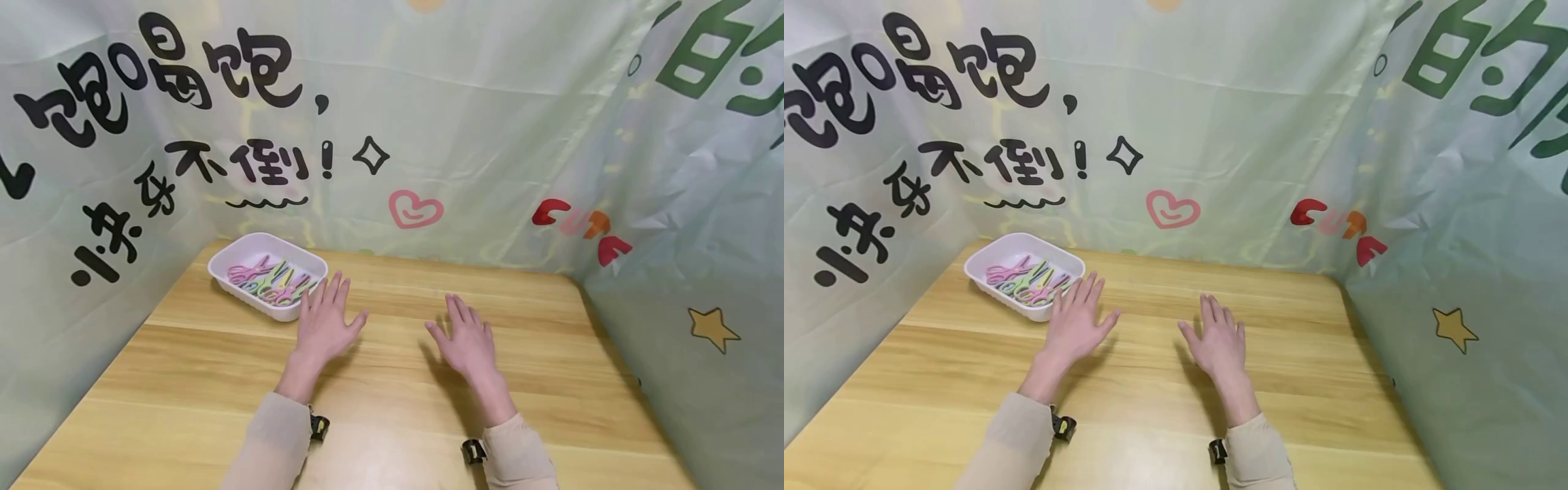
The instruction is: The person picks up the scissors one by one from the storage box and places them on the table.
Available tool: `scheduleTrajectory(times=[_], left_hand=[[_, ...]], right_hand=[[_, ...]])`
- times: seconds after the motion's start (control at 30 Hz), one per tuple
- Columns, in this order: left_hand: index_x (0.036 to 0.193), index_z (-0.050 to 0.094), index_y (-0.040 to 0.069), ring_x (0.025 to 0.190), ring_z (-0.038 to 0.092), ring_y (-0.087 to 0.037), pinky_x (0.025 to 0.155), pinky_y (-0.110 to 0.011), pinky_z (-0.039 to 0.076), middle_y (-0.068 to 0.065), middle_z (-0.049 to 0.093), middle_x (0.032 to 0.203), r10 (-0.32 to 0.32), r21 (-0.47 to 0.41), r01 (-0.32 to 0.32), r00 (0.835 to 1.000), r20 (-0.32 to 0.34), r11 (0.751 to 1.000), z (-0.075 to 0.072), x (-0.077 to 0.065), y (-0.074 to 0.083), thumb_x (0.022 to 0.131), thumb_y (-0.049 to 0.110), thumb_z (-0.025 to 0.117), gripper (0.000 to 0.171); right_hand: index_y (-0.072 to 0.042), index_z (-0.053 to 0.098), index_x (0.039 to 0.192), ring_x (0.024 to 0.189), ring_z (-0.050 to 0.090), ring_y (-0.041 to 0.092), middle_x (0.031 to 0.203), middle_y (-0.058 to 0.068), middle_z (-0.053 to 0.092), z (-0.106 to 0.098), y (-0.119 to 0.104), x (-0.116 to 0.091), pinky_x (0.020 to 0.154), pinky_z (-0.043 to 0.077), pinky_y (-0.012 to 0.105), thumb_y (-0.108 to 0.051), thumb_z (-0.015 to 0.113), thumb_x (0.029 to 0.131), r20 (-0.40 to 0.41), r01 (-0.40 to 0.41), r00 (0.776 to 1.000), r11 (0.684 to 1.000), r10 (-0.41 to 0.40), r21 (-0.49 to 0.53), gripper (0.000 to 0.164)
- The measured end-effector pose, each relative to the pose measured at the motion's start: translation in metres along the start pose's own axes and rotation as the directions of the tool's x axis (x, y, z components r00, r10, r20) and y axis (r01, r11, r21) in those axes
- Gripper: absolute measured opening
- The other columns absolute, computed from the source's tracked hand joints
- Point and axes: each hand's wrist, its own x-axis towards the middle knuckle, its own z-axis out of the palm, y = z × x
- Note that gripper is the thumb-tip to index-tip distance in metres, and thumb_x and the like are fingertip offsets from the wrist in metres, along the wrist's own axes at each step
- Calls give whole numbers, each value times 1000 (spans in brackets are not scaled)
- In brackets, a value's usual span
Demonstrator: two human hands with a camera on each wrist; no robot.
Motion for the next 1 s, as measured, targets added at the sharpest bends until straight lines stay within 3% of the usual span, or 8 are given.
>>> scheduleTrajectory(times=[0.27,0.43,0.57,0.7,1.0], left_hand=[[155,45,6,148,38,-38,121,-64,25,-14,39,164,38,-27,-42,988,-149,999,-9,4,-11,100,54,53,73],[146,53,3,138,49,-38,118,-58,35,-16,51,152,71,-43,-85,962,-265,995,-15,8,-19,98,47,56,66],[142,56,2,126,56,-39,106,-57,45,-17,58,142,84,-62,-111,938,-335,992,-20,13,-27,96,44,58,62],[137,58,1,117,59,-39,94,-57,49,-18,62,131,86,-80,-126,918,-386,989,-27,18,-36,95,40,61,57],[130,61,-2,105,60,-42,86,-55,51,-20,64,119,102,-70,-149,887,-450,986,-40,30,-60,93,33,63,51]], right_hand=[[-12,33,163,147,37,45,164,18,37,9,-18,6,118,30,67,-55,53,104,-90,36,996,995,-28,91,76],[-12,38,160,145,41,42,159,18,44,14,-32,12,117,35,62,-53,55,104,-140,66,989,987,-45,148,72],[-11,43,157,141,46,42,155,19,48,18,-44,16,115,39,61,-49,59,103,-187,85,981,974,-45,208,68],[-11,47,155,138,50,38,150,15,53,24,-58,22,111,44,59,-47,60,103,-215,99,976,958,-41,270,65],[-9,55,147,120,59,31,135,10,63,33,-94,39,92,54,51,-42,64,102,-262,162,962,925,-72,342,57]])
